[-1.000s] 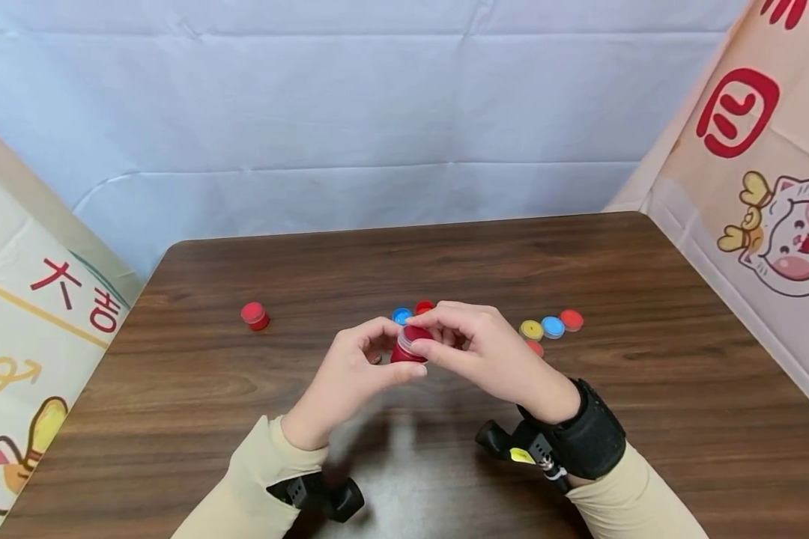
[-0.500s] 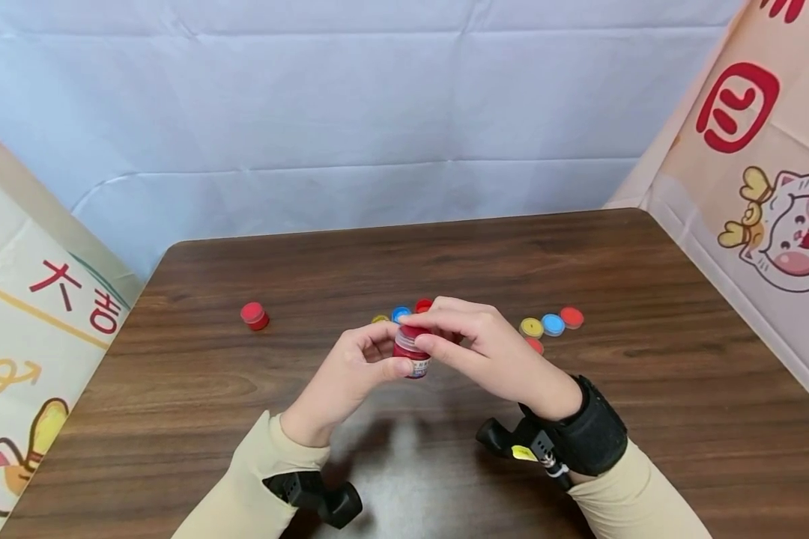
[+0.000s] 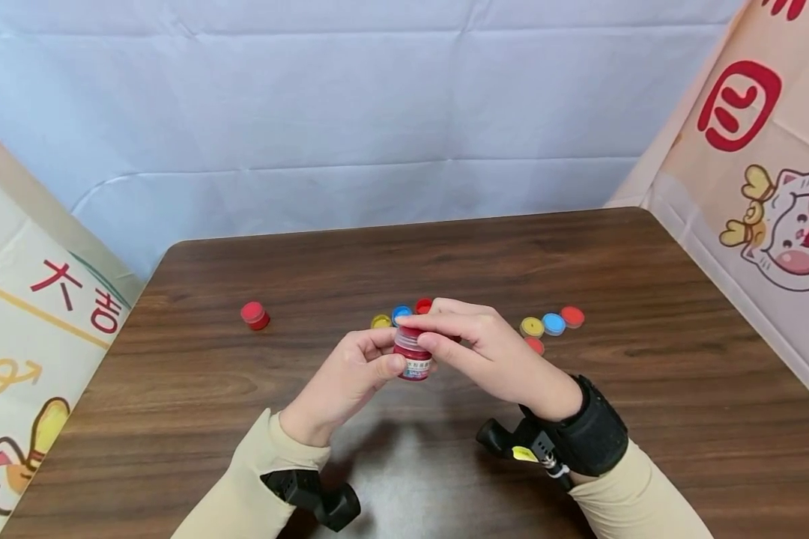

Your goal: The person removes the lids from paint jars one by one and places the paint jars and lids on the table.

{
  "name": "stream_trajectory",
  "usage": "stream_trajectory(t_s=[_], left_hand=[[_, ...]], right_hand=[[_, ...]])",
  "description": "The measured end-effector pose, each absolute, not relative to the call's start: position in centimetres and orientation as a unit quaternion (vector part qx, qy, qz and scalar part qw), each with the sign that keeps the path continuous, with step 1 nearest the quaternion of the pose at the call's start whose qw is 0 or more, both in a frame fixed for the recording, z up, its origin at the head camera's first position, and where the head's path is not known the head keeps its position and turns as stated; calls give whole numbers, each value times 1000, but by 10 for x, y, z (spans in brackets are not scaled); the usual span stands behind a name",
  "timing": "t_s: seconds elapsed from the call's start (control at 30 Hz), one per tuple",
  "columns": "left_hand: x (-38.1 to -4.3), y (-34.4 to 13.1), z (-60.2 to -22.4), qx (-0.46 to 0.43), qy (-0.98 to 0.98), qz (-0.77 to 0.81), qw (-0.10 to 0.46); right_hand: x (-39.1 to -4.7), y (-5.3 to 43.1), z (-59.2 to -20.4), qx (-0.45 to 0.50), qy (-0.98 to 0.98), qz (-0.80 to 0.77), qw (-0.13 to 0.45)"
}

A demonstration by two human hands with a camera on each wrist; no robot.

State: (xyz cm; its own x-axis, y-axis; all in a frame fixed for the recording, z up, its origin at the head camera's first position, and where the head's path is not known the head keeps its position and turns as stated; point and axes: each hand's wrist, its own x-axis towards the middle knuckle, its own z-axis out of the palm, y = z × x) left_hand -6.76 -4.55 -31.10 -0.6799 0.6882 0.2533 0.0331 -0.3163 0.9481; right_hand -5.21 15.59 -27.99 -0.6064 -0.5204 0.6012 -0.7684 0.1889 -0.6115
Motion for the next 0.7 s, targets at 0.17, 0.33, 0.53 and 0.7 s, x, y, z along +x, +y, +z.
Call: stream_trajectory(t_s=[0.17, 0.33, 0.53, 0.7], left_hand=[[-68, -46, -310, 340, 526, 745, 230], [-69, -46, -310, 345, 518, 747, 235], [-71, -46, -310, 331, 524, 747, 240], [-71, -47, -308, 312, 542, 742, 241]], right_hand=[[-52, 155, -279, 429, -759, 471, 132], [-52, 156, -280, 423, -766, 468, 125], [-52, 157, -279, 399, -779, 473, 104], [-52, 159, -278, 388, -791, 464, 90]])
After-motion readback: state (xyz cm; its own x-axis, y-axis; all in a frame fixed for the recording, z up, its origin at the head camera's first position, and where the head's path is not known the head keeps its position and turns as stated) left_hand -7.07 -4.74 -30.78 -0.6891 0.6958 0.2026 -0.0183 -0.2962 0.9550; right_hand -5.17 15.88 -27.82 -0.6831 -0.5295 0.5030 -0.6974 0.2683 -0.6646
